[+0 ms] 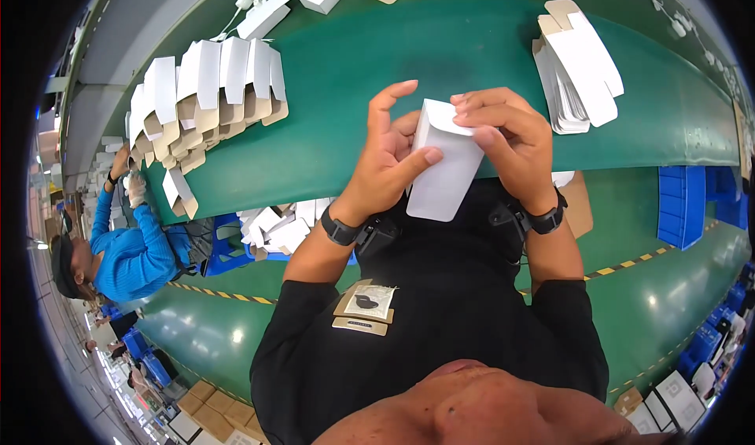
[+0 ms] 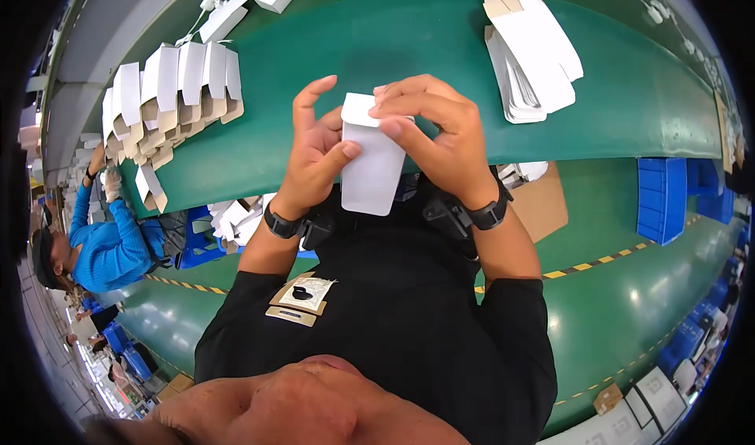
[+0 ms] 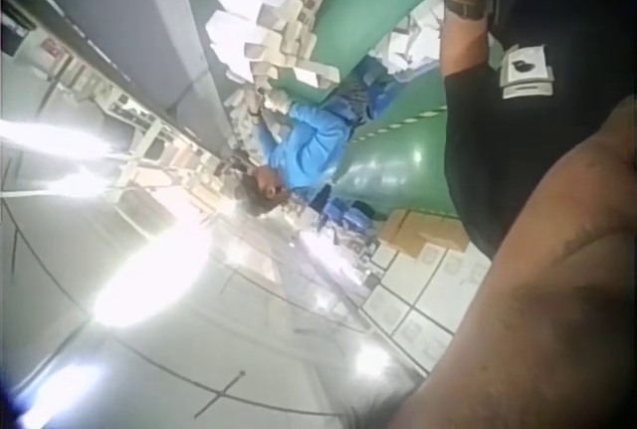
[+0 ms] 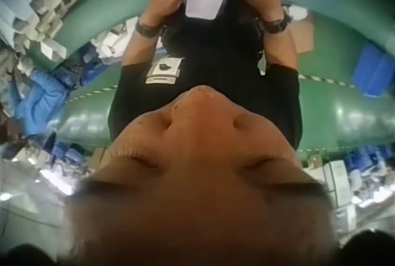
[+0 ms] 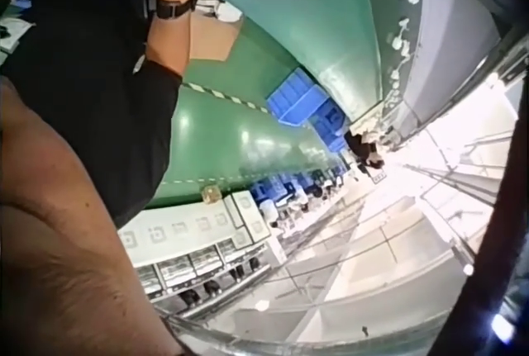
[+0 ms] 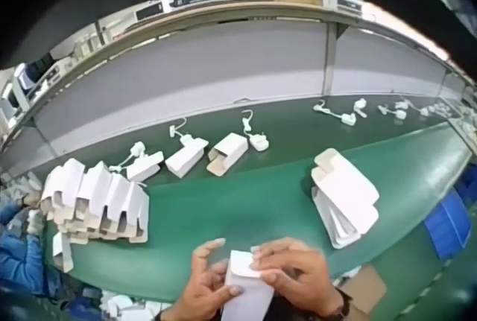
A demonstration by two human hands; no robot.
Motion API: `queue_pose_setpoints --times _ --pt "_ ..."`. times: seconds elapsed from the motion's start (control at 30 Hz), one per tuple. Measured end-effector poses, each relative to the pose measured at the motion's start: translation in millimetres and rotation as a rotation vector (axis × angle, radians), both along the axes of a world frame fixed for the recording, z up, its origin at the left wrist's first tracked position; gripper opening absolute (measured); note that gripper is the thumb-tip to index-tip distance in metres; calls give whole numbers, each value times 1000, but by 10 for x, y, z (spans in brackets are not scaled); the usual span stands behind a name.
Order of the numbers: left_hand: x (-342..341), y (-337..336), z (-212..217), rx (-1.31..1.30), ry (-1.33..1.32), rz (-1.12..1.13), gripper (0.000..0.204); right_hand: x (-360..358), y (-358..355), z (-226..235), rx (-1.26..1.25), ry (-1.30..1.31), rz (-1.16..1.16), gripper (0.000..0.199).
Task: The person folds a white box by hand, inserts a cardboard divider, and closes the top flap. They then pick up a power adapter from the conveyor belt and place it into the box before setting the completed package aside.
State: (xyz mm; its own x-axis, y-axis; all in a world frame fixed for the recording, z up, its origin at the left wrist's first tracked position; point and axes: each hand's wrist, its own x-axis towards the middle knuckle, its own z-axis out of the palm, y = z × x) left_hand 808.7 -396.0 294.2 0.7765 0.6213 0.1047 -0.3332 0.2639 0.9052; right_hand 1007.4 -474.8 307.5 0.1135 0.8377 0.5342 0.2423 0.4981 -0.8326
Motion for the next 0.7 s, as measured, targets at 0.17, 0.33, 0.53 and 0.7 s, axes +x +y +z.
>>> queue_pose_setpoints --times 0.17,0.33,0.53,0.7 --pt "-16 -28 16 218 31 -23 82 -36 -46 93 -147 134 -41 15" --pt "8 -25 -5 206 -11 -51 77 61 -105 160 -256 164 -7 15" --pt "-30 -37 -7 158 10 -18 59 87 -29 232 -331 47 123 18" --pt "90 101 -82 264 54 -46 50 141 -125 33 -207 -52 -11 25"
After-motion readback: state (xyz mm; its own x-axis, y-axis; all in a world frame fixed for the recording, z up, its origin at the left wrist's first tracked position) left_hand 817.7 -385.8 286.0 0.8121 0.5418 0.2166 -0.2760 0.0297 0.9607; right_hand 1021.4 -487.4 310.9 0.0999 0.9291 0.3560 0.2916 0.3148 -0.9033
